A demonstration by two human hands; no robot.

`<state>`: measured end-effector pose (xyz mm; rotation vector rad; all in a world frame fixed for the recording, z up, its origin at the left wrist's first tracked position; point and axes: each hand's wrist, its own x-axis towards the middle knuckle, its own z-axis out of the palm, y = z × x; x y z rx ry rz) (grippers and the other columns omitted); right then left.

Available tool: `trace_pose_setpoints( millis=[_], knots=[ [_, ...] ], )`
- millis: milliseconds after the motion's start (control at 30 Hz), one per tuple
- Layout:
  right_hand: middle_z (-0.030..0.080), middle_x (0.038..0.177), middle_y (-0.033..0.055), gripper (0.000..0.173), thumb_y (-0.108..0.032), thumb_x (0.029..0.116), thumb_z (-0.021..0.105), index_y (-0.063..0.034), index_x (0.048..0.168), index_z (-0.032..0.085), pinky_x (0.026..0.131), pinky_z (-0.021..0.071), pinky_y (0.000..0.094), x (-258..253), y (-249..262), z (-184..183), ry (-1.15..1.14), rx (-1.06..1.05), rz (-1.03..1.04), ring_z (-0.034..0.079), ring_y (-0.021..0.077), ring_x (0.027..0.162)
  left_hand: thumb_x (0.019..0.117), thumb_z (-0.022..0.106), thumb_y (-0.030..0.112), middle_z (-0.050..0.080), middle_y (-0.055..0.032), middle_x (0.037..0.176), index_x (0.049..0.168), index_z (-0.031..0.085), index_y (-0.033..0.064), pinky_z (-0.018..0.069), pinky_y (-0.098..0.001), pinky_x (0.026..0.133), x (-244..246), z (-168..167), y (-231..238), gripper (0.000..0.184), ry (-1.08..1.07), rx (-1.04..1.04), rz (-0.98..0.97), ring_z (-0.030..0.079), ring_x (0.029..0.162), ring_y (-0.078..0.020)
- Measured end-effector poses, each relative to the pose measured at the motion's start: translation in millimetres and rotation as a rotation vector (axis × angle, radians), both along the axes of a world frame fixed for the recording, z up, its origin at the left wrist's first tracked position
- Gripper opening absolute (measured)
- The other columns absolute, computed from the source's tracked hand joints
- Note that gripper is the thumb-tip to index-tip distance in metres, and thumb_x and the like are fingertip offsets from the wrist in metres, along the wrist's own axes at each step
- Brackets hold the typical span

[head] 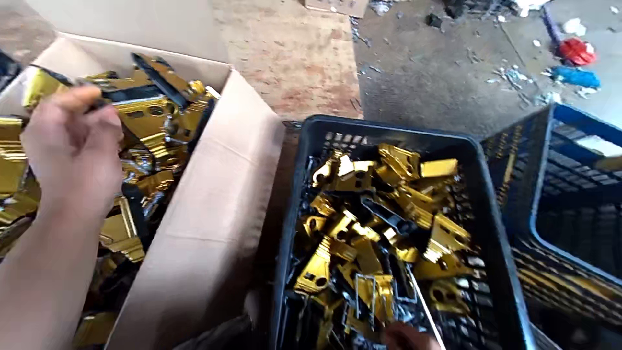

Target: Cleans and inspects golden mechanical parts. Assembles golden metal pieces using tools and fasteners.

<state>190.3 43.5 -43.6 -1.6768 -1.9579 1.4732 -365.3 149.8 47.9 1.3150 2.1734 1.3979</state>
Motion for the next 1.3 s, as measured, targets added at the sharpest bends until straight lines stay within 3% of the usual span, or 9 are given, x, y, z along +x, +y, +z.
trace_pose_setpoints(
  millis=[167, 300, 400, 533, 700, 933, 1100, 1200, 1300],
  knots=[
    [0.073, 0.089, 0.0120, 0.024, -0.026, 0.0953, 0.064, -0.0056, 0.100, 0.076, 0.066, 0.0597, 0.0488, -39, 109, 23, -0.198, 0.788, 0.096, 0.072, 0.0276, 0.076, 0.1007, 0.053, 0.033, 0.068, -0.0045, 0.125, 0.130, 0.061, 0.0097, 0.0598, -0.0373, 0.090, 91, 14, -68, 0.039, 0.127, -0.061, -0.619, 0.069, 0.107, -0.0166],
    [0.066, 0.129, 0.0222, 0.047, -0.022, 0.0930, 0.071, -0.0103, 0.138, 0.063, 0.093, 0.0500, 0.0671, -88, 188, 28, -0.435, 0.674, 0.136, 0.059, 0.0471, 0.124, 0.1017, 0.058, 0.038, 0.069, 0.0004, 0.127, 0.130, 0.067, 0.0138, 0.0561, -0.0372, 0.102, 176, 45, -116, 0.038, 0.077, -0.071, -0.926, 0.066, 0.117, -0.0136],
    [0.066, 0.130, 0.0215, 0.046, -0.020, 0.0979, 0.064, -0.0147, 0.143, 0.059, 0.087, 0.0524, 0.0681, -108, 201, 28, -0.604, 0.554, 0.242, 0.057, 0.0492, 0.126, 0.1024, 0.060, 0.034, 0.067, -0.0035, 0.131, 0.132, 0.064, 0.0120, 0.0558, -0.0392, 0.104, 217, 45, -152, 0.038, -0.147, -0.011, -1.045, 0.065, 0.119, -0.0189],
    [0.065, 0.120, 0.0297, 0.033, 0.005, 0.0979, 0.052, -0.0014, 0.128, 0.063, 0.084, 0.0537, 0.0666, -83, 179, 39, -0.589, 0.629, 0.327, 0.063, 0.0525, 0.114, 0.1059, 0.052, 0.028, 0.068, -0.0088, 0.128, 0.134, 0.061, 0.0077, 0.0562, -0.0425, 0.101, 276, 12, -196, 0.036, -0.793, -0.048, -0.840, 0.067, 0.115, -0.0245],
    [0.069, 0.116, 0.0286, 0.032, -0.004, 0.0959, 0.056, -0.0060, 0.126, 0.069, 0.084, 0.0519, 0.0713, -15, 164, 37, -0.542, 0.548, 0.107, 0.066, 0.0516, 0.108, 0.1096, 0.024, 0.020, 0.071, -0.0079, 0.117, 0.136, 0.051, 0.0079, 0.0592, -0.0432, 0.090, 349, -14, -209, 0.039, -1.444, -0.273, -0.367, 0.071, 0.103, -0.0225],
    [0.075, 0.102, 0.0193, 0.018, -0.013, 0.0933, 0.067, -0.0055, 0.107, 0.078, 0.090, 0.0529, 0.0671, -43, 118, 39, -0.204, 0.451, 0.367, 0.071, 0.0402, 0.101, 0.1028, 0.041, 0.011, 0.068, -0.0114, 0.124, 0.133, 0.054, -0.0010, 0.0579, -0.0384, 0.093, 333, 2, -194, 0.035, -0.964, -0.143, -0.503, 0.068, 0.110, -0.0225],
    [0.072, 0.114, 0.0207, 0.034, -0.023, 0.1030, 0.055, -0.0256, 0.135, 0.067, 0.079, 0.0541, 0.0671, -80, 73, 24, -0.622, 0.222, 0.470, 0.069, 0.0447, 0.103, 0.0975, 0.055, 0.015, 0.068, -0.0078, 0.125, 0.131, 0.060, 0.0030, 0.0574, -0.0351, 0.093, 314, -35, -179, 0.035, -0.387, -0.229, -0.425, 0.067, 0.111, -0.0157],
    [0.071, 0.116, 0.0161, 0.022, -0.019, 0.1030, 0.055, -0.0147, 0.113, 0.075, 0.078, 0.0566, 0.0612, -70, 64, 4, -0.536, 0.434, 0.441, 0.070, 0.0397, 0.101, 0.0927, 0.066, 0.032, 0.068, -0.0027, 0.130, 0.129, 0.069, 0.0197, 0.0482, -0.0526, 0.103, 326, -49, -184, 0.038, 0.285, -0.430, -0.525, 0.061, 0.124, -0.0225],
    [0.067, 0.124, 0.0146, 0.020, -0.020, 0.1009, 0.062, -0.0108, 0.113, 0.074, 0.088, 0.0573, 0.0562, -51, 52, 14, -0.385, 0.519, 0.361, 0.067, 0.0358, 0.111, 0.0855, 0.077, 0.044, 0.062, -0.0039, 0.140, 0.133, 0.067, 0.0238, 0.0256, -0.0639, 0.117, 341, -44, -188, 0.052, 0.534, -0.757, -0.701, 0.048, 0.140, -0.0292]
  ],
)
